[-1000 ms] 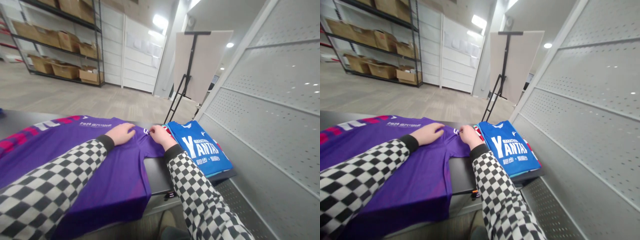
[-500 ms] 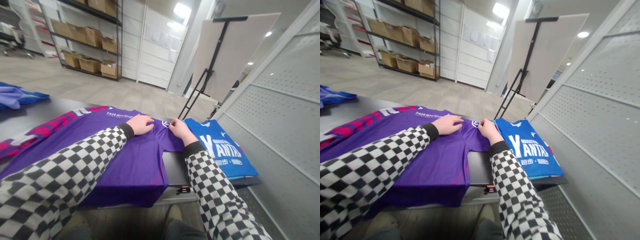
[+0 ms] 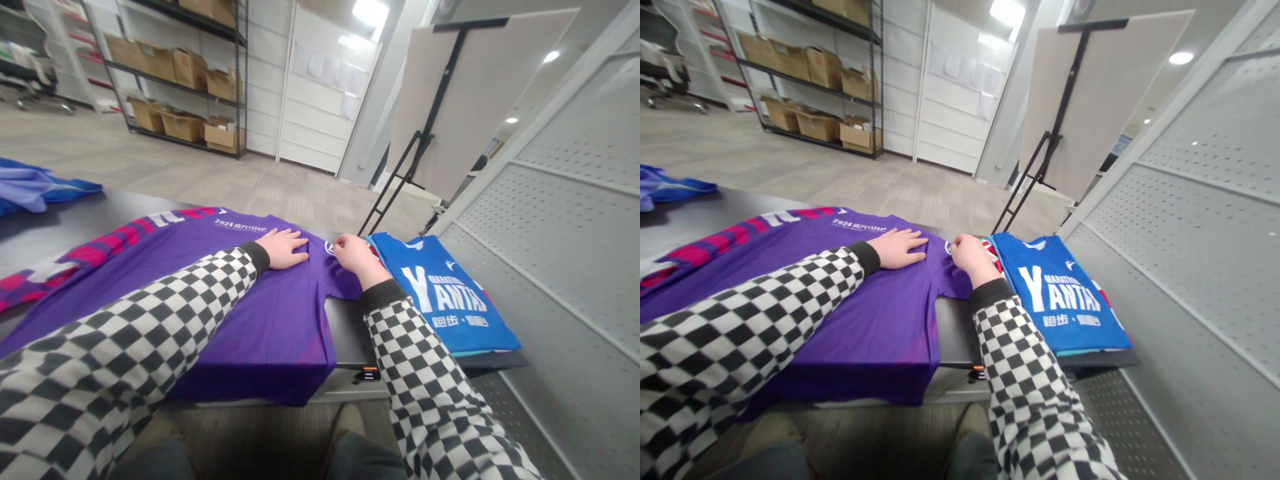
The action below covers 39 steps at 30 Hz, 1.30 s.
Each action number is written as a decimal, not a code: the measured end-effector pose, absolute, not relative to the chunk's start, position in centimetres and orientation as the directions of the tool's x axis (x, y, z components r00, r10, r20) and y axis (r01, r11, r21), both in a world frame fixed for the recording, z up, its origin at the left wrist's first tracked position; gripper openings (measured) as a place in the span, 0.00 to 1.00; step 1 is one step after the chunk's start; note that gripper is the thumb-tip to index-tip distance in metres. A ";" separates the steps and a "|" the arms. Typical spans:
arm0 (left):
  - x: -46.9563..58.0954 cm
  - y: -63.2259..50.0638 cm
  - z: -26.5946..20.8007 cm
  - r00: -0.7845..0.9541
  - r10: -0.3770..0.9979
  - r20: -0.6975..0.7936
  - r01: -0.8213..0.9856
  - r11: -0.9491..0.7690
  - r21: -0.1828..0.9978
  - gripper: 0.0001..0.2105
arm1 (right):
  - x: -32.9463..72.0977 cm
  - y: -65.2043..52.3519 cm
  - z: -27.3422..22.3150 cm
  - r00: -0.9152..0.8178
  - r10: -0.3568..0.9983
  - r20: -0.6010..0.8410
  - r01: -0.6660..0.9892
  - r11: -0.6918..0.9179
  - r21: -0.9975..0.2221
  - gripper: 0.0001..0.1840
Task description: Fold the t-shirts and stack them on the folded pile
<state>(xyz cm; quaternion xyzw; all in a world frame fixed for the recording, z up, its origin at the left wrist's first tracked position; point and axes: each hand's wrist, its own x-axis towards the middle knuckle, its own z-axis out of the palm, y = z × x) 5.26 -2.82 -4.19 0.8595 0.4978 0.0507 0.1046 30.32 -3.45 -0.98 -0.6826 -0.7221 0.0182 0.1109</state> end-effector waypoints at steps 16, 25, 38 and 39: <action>3.0 -1.5 -4.6 0.441 0.897 -0.018 0.878 -0.427 0.215 0.39 | 32.6 -3.7 -0.2 -0.040 0.997 0.064 0.975 0.053 -0.218 0.12; 3.9 -1.6 -4.4 0.480 0.877 0.006 0.858 -0.471 0.207 0.37 | 28.2 -3.8 -1.1 -0.173 0.948 0.268 0.958 0.224 -0.177 0.21; -5.2 -4.0 1.5 0.071 0.981 0.181 0.987 -0.095 0.128 0.27 | 26.5 -0.3 -6.1 -0.378 0.925 0.029 0.915 0.378 -0.139 0.38; -7.9 -4.6 2.0 0.005 0.989 0.150 0.994 -0.021 0.107 0.27 | 26.5 -0.3 -6.1 -0.374 0.927 0.030 0.916 0.375 -0.141 0.39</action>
